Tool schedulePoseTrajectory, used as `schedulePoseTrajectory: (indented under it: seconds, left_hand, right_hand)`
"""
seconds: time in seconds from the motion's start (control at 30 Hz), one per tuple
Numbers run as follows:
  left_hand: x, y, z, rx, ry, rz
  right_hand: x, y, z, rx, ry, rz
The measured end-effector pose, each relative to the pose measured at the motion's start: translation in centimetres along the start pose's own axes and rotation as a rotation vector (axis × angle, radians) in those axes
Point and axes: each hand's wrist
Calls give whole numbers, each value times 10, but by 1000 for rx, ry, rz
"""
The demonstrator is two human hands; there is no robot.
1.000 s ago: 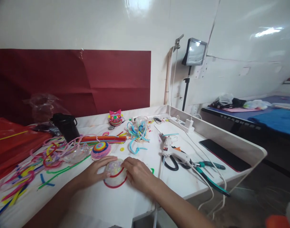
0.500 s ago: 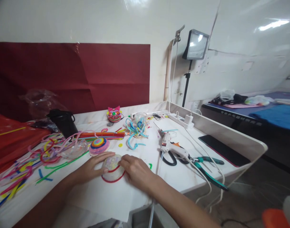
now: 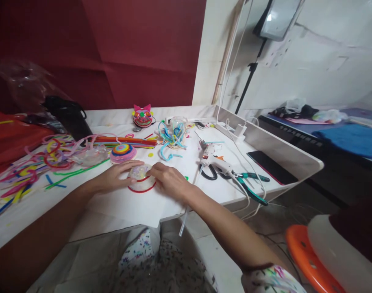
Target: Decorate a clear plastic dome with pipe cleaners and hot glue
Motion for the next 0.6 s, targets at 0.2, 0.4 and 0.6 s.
schedulePoseTrajectory:
  seconds: [0.2,0.4,0.6]
  left_hand:
    - [6,0,2,15,-2,-18]
    - [6,1,5,28,8,-41]
    - [0,0,4,9,106,-65]
  right_hand:
    - [-1,2,0,-23,24,-6]
    - [-1,5,-1,-29,17,1]
    - [1,3,-2,-21,-31,7]
Point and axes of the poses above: each hand's wrist, its own y-axis away from the middle knuckle, its own z-axis out of the palm, x = y × z, and after that the axes turned 15 degrees about x, right-handed
